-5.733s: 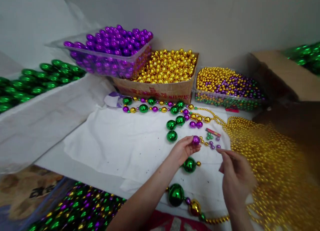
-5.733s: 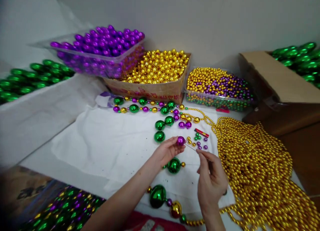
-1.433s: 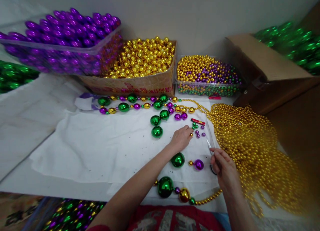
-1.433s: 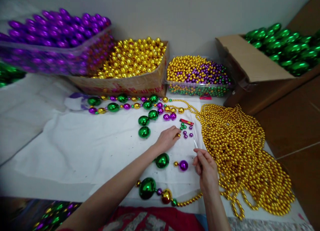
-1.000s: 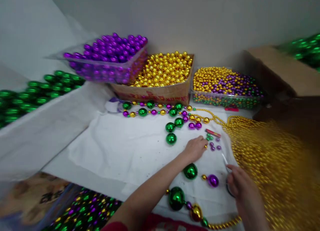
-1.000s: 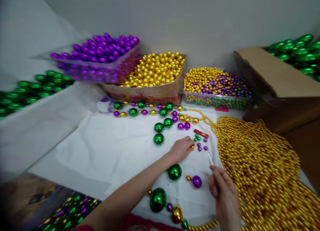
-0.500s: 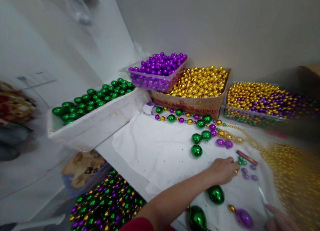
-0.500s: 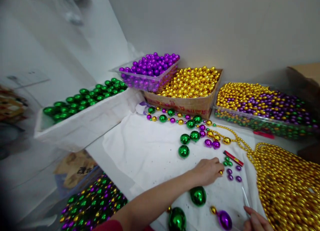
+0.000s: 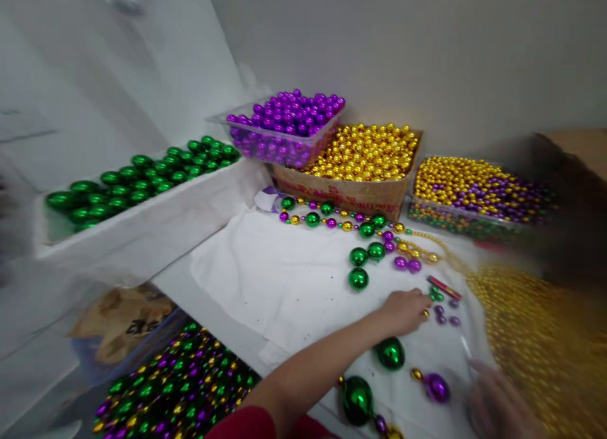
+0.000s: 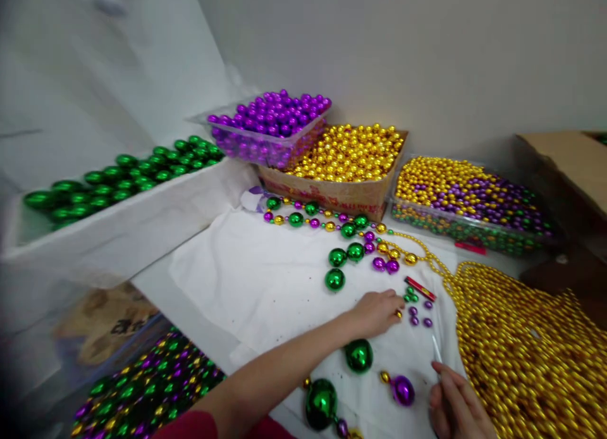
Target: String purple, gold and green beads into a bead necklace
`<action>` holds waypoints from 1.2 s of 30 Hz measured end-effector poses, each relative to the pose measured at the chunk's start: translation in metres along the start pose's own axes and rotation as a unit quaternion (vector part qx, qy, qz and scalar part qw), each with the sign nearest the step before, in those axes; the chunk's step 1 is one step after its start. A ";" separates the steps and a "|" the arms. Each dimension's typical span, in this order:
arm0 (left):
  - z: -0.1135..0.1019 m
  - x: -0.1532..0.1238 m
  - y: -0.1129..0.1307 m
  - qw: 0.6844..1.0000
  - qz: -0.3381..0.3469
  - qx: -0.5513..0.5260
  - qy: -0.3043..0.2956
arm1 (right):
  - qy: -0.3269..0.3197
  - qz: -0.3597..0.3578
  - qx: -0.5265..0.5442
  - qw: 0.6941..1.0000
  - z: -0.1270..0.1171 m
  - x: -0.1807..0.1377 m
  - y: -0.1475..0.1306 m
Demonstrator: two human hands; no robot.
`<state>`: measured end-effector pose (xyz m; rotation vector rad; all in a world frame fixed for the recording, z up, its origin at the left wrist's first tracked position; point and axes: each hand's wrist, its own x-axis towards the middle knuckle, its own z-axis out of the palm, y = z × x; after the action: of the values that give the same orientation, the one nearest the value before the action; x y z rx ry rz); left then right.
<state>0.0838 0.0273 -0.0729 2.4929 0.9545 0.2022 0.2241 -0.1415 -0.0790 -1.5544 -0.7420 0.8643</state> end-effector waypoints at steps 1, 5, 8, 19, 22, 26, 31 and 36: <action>-0.003 0.000 0.001 1.000 -0.001 -0.010 0.004 | 0.002 0.023 0.010 1.000 0.003 -0.002 -0.002; -0.009 0.012 0.001 0.998 -0.014 -0.049 0.028 | 0.009 0.129 0.165 0.978 0.012 -0.003 -0.009; -0.009 0.025 0.004 0.996 -0.044 -0.067 0.047 | 0.015 0.141 0.210 0.967 0.014 -0.002 -0.013; -0.009 0.037 0.002 0.927 -0.128 -0.347 0.064 | 0.014 0.135 0.201 0.970 0.006 -0.006 -0.019; -0.019 0.027 -0.007 0.856 -0.144 -0.494 0.054 | -0.034 0.159 0.144 0.976 0.007 -0.011 -0.025; -0.028 0.010 -0.017 0.743 -0.155 -0.649 0.050 | -0.089 0.173 0.089 0.977 0.013 -0.016 -0.031; -0.027 0.004 -0.021 0.631 -0.180 -0.752 0.068 | -0.095 0.150 0.055 0.983 0.018 -0.020 -0.034; -0.028 0.002 -0.019 0.574 -0.188 -0.793 0.072 | -0.076 0.123 0.035 0.989 0.021 -0.023 -0.036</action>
<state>0.0655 0.0510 -0.0575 0.5649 0.6940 0.7182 0.1940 -0.1446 -0.0423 -1.5501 -0.6284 1.1898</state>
